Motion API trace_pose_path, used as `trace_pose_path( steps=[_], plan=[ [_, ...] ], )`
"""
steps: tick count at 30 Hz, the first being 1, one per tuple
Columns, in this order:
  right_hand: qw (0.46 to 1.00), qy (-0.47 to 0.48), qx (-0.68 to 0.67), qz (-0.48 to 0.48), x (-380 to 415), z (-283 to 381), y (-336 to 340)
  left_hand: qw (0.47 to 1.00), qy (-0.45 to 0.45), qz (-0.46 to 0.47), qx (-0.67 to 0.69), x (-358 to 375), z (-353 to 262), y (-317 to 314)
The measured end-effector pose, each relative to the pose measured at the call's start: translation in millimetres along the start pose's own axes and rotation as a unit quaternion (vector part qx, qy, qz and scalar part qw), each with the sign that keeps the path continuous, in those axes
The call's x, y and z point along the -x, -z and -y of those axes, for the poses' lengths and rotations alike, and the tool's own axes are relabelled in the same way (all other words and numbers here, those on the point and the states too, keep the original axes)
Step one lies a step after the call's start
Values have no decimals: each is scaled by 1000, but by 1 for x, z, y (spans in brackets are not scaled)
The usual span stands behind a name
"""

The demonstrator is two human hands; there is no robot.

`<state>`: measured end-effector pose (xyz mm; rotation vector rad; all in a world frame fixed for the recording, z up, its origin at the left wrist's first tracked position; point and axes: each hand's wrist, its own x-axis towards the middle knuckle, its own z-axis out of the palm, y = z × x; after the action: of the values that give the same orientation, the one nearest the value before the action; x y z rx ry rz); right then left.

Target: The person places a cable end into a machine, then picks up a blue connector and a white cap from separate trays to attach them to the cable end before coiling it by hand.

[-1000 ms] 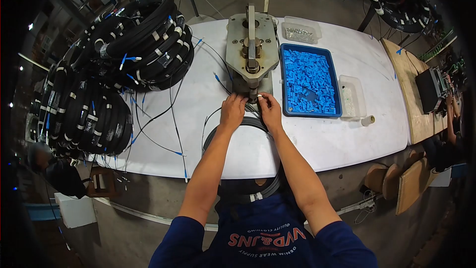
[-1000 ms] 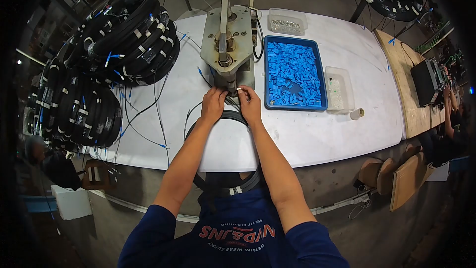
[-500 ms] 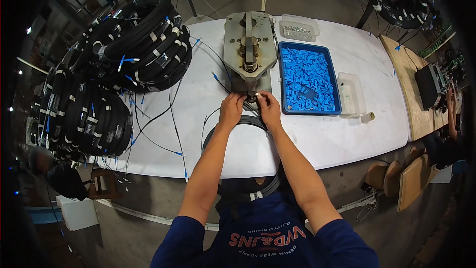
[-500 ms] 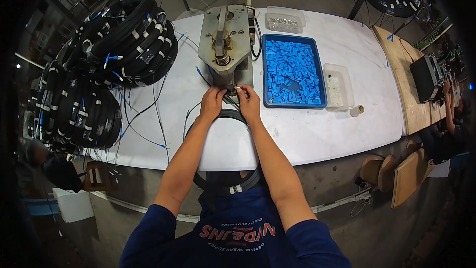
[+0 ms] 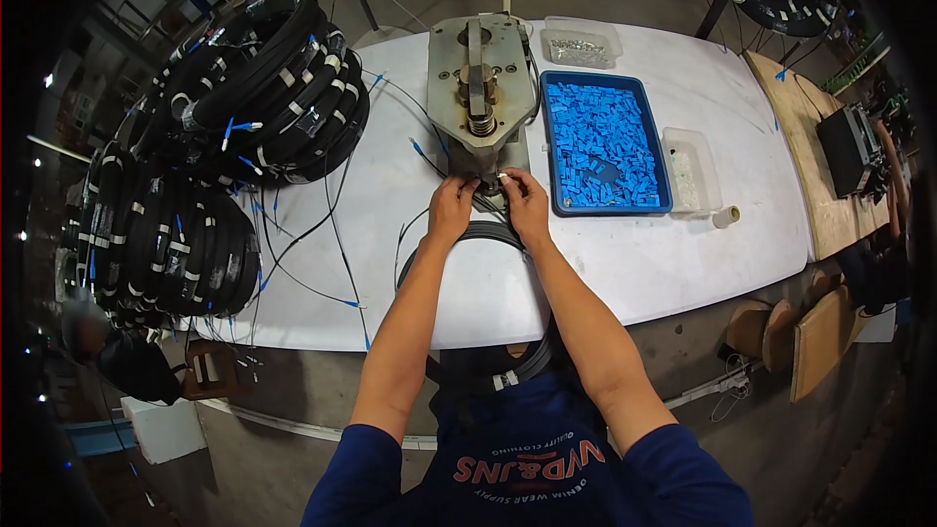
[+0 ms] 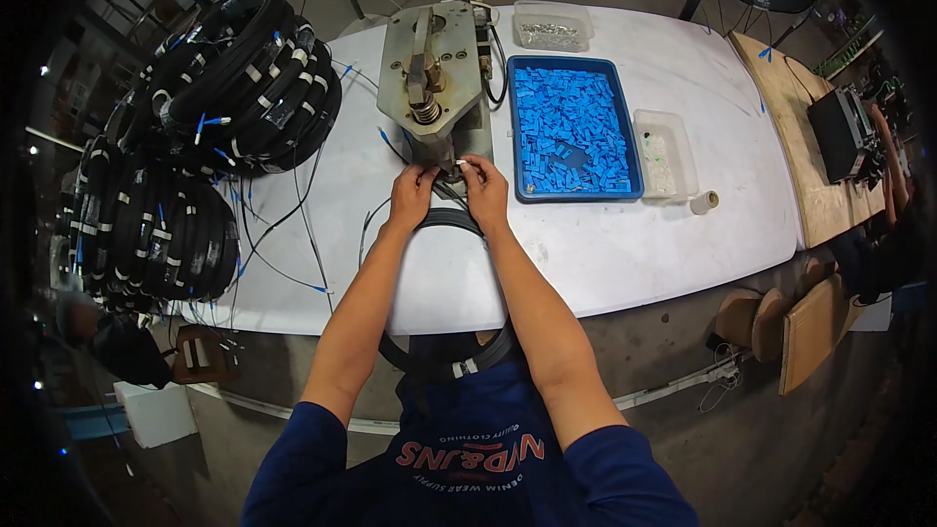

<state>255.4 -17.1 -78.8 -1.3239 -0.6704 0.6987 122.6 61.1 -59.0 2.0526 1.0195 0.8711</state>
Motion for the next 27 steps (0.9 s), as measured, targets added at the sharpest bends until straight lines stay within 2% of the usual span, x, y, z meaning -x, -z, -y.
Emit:
trace_pose_path(
  steps=[5,7,22,27],
  plan=[
    [1000,5,18,-9,-1,-4,1,1000,3,2,30,-1,3,-2],
    [1000,15,19,-18,-3,-4,-1,999,32,17,38,-2,1,1],
    [1000,8,17,-2,0,0,0,999,0,-1,34,-1,6,-2],
    [1000,18,22,-6,-1,-2,0,999,18,1,50,-1,5,-1]
  ],
)
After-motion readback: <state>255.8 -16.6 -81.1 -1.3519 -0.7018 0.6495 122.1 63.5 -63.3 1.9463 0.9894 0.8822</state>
